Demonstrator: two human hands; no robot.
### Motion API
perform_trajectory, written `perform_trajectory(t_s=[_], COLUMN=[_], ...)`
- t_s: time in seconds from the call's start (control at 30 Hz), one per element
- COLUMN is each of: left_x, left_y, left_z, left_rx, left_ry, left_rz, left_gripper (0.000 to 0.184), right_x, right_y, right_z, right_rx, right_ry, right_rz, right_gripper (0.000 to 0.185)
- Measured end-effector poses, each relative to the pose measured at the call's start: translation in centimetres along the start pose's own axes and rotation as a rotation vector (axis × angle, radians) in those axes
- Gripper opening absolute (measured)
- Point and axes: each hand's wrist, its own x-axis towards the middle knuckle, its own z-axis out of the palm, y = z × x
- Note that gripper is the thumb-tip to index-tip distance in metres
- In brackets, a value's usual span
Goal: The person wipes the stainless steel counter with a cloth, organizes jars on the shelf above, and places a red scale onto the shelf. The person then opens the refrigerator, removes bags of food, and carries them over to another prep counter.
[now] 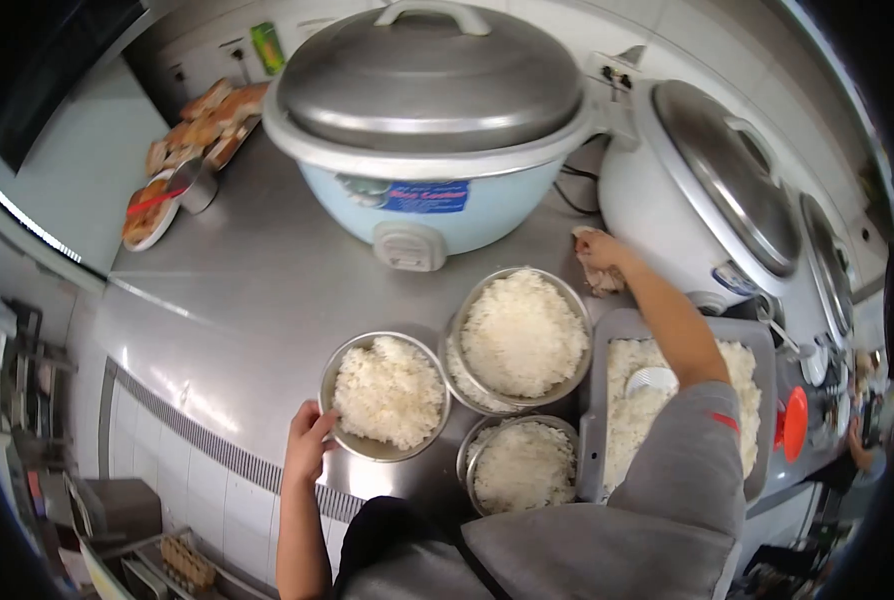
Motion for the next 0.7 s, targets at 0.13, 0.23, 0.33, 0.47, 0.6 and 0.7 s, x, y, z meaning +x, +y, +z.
perform_trajectory(t_s=[0.13, 0.23, 0.33, 0.47, 0.6, 0.7], left_x=[0.8, 1.3, -0.8, -2.5, -0.6, 2.0], left_y=[0.1, -1.4, -1.0, 2.6, 5.1, 4.6], left_z=[1.4, -0.5, -3.9, -7.8, -11.8, -15.3], left_rx=[-0.159, -0.244, -0.308, -0.495, -0.493, -0.510], left_ry=[-0.037, -0.044, 0.065, 0.297, 0.424, 0.433], left_rz=[-0.001, 0.048, 0.078, 0.228, 0.301, 0.267], left_gripper=[0.012, 0.018, 0.021, 0.027, 0.032, 0.034], right_x=[-4.6, -5.2, -5.8, -9.2, -9.3, -7.8], right_y=[-4.1, -4.4, -3.1, -9.2, -11.9, -12.5], right_z=[-1.9, -2.7, -2.6, -4.2, -4.3, -2.4], right_rx=[0.262, 0.412, 0.417, 0.821, 1.029, 1.109], right_ry=[-0.365, -0.367, 0.128, -0.326, -0.491, -0.412], right_rz=[-0.145, -0.063, -0.171, 0.032, 0.151, 0.207], right_gripper=[0.043, 0.045, 0.033, 0.030, 0.033, 0.032])
